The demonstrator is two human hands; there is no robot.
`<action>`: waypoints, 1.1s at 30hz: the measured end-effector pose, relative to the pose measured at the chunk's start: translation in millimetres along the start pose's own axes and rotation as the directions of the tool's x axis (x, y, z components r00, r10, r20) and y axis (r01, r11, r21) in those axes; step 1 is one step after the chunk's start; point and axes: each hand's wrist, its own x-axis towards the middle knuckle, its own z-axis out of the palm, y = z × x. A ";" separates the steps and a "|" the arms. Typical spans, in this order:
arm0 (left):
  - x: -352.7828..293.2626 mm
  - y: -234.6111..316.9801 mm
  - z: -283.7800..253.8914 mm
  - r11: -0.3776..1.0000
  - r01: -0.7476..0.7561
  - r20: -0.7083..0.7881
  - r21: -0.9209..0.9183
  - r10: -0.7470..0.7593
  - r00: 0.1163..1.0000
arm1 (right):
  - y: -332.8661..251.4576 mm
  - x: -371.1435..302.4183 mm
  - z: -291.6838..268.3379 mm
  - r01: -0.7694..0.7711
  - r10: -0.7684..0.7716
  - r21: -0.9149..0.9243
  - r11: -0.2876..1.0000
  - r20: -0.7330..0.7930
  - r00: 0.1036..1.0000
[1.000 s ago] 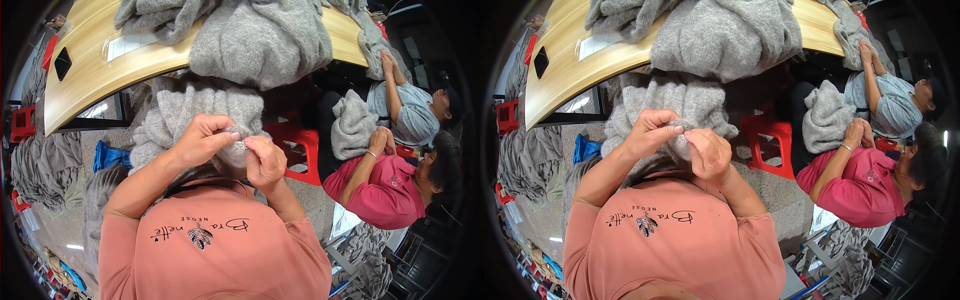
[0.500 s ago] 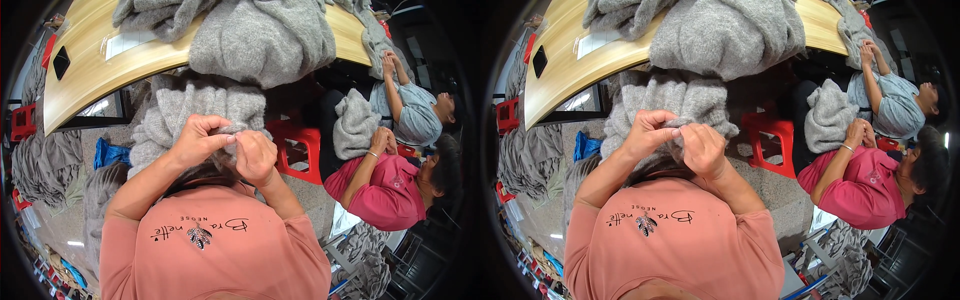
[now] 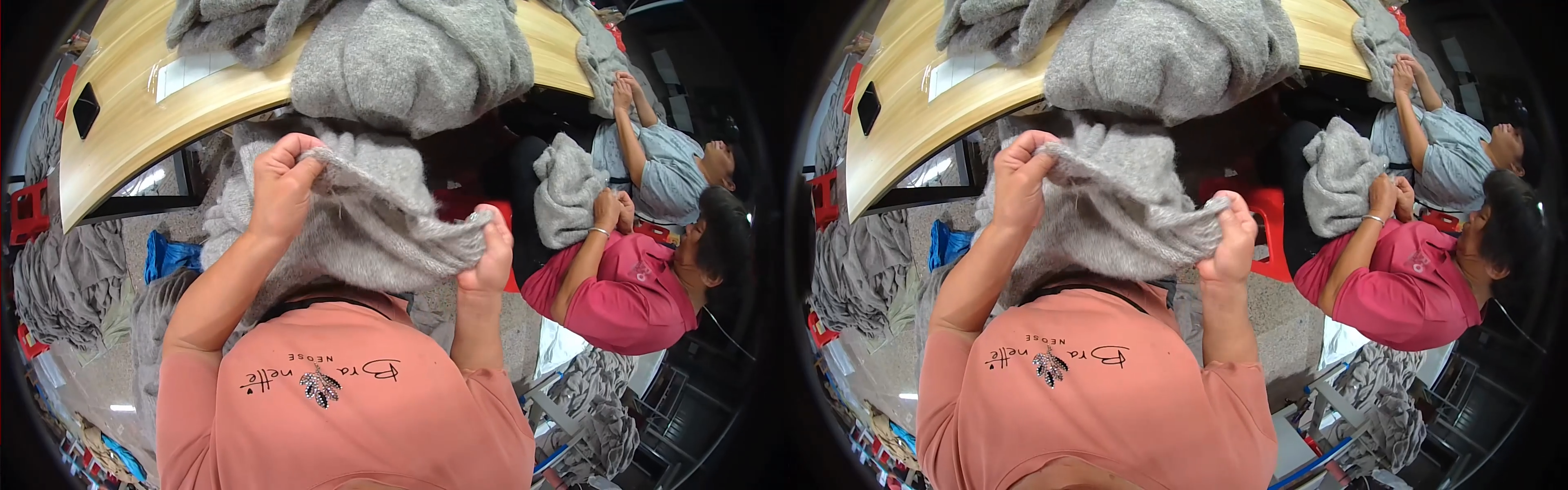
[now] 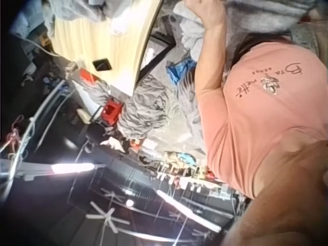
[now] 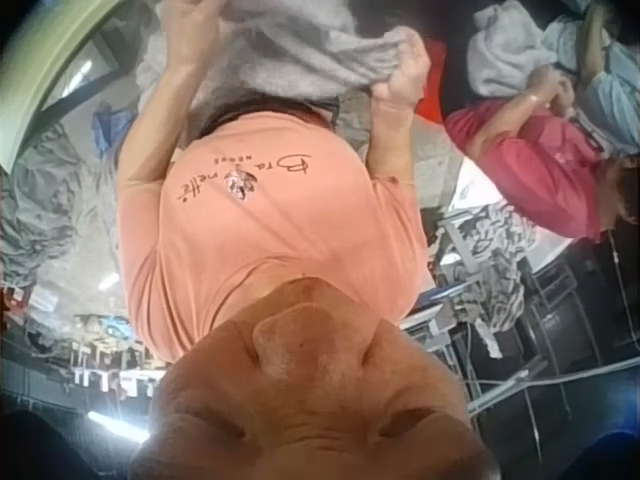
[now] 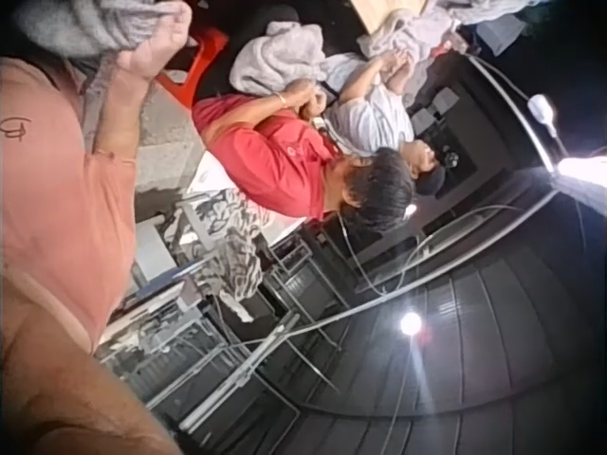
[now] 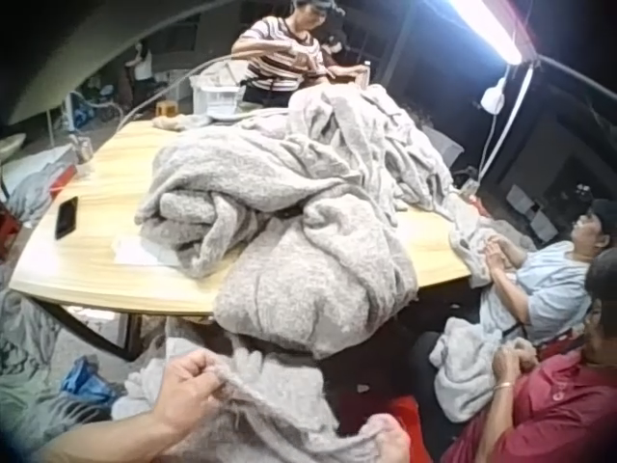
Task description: Inspecting knitted garments for defects or loose threads on a factory floor.
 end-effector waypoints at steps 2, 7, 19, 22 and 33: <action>-6.2 23.0 3.0 0.988 -0.148 0.032 0.042 0.147 0.989 | -9.8 -16.5 10.0 0.482 -0.567 -0.862 0.155 0.322 0.758; -24.2 69.7 4.4 0.935 -0.353 0.056 0.041 0.351 0.935 | -28.0 -28.4 39.2 0.641 -0.614 -0.245 0.727 0.185 0.767; -14.6 25.1 -18.8 0.966 0.220 0.220 -0.134 -0.188 0.957 | -8.8 -7.0 3.1 0.182 0.014 -0.433 0.883 0.412 0.911; -19.5 25.9 -15.7 0.896 0.373 0.324 -0.241 -0.288 0.901 | -5.8 -5.7 8.1 0.277 0.055 -0.543 0.793 0.517 0.854; -32.3 24.6 1.6 0.919 0.387 0.415 -0.082 -0.321 0.851 | 11.8 -20.2 46.5 0.830 -0.190 -0.404 0.384 0.845 0.499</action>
